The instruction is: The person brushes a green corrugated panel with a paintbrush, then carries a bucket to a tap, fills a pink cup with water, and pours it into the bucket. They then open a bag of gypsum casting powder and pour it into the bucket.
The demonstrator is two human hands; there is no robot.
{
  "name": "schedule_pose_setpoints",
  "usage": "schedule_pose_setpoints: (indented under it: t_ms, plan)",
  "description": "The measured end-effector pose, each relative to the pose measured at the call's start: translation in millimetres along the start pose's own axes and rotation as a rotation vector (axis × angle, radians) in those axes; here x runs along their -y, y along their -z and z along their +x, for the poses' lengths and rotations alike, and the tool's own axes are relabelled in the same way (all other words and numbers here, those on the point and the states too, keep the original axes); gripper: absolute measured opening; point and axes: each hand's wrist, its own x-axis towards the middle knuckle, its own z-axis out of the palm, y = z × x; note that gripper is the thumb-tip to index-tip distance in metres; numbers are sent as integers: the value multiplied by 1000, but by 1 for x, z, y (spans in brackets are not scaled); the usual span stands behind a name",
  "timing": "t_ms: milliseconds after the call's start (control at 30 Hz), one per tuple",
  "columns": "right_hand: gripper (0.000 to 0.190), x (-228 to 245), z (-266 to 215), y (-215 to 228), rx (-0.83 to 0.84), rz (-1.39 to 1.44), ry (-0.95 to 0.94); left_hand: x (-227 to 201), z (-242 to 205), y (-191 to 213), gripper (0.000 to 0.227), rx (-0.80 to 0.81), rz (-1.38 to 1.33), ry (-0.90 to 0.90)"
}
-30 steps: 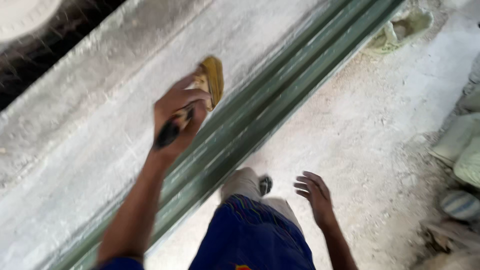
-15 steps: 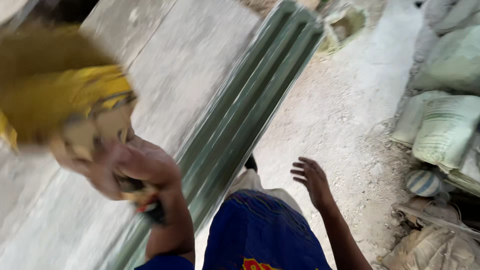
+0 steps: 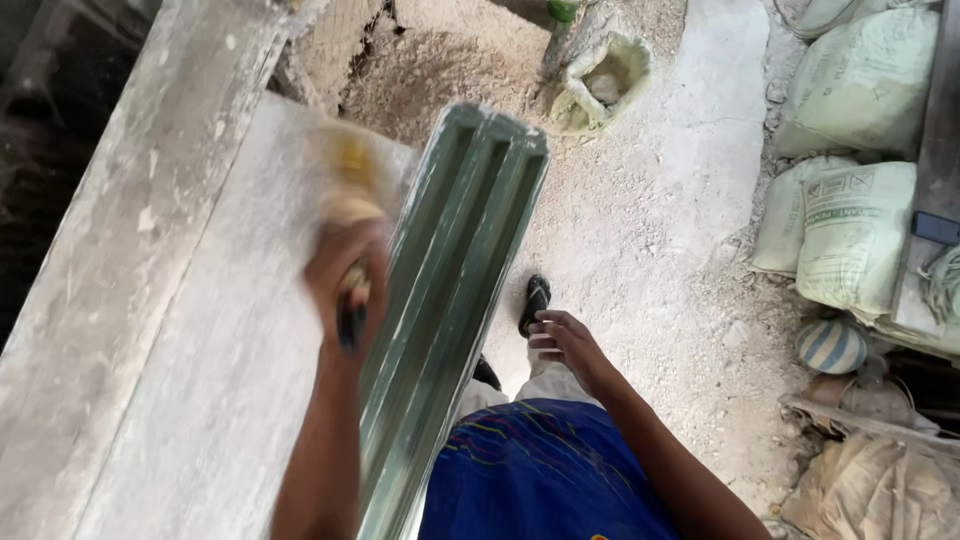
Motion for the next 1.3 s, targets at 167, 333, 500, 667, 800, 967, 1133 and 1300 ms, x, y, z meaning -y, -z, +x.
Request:
schedule_pose_setpoints:
  t_ms: [167, 333, 500, 667, 800, 967, 1133, 1300]
  plan:
    - [46, 30, 60, 43, 60, 15, -1, 8, 42, -43, 25, -82, -35, -194]
    - [45, 67, 97, 86, 63, -66, -101, 44, 86, -99, 27, 1, 27, -12]
    - [44, 83, 118, 119, 89, -83, -120, 94, 83, -164, 29, 188, -41, 143]
    - [45, 94, 128, 138, 99, -33, -113, 128, 98, -222, 53, 273, -86, 324]
    - [46, 82, 127, 149, 44, -106, -115, 150, 107, -256, 46, 283, 142, 276]
    - [45, 63, 127, 147, 10, -24, -101, 175, 115, -254, 45, 255, -4, 292]
    - [42, 46, 124, 136, 0, -16, -114, 186, 105, -263, 34, 242, 197, 405]
    - [43, 27, 101, 107, -17, -21, -97, 188, 53, -248, 33, 169, 176, 435]
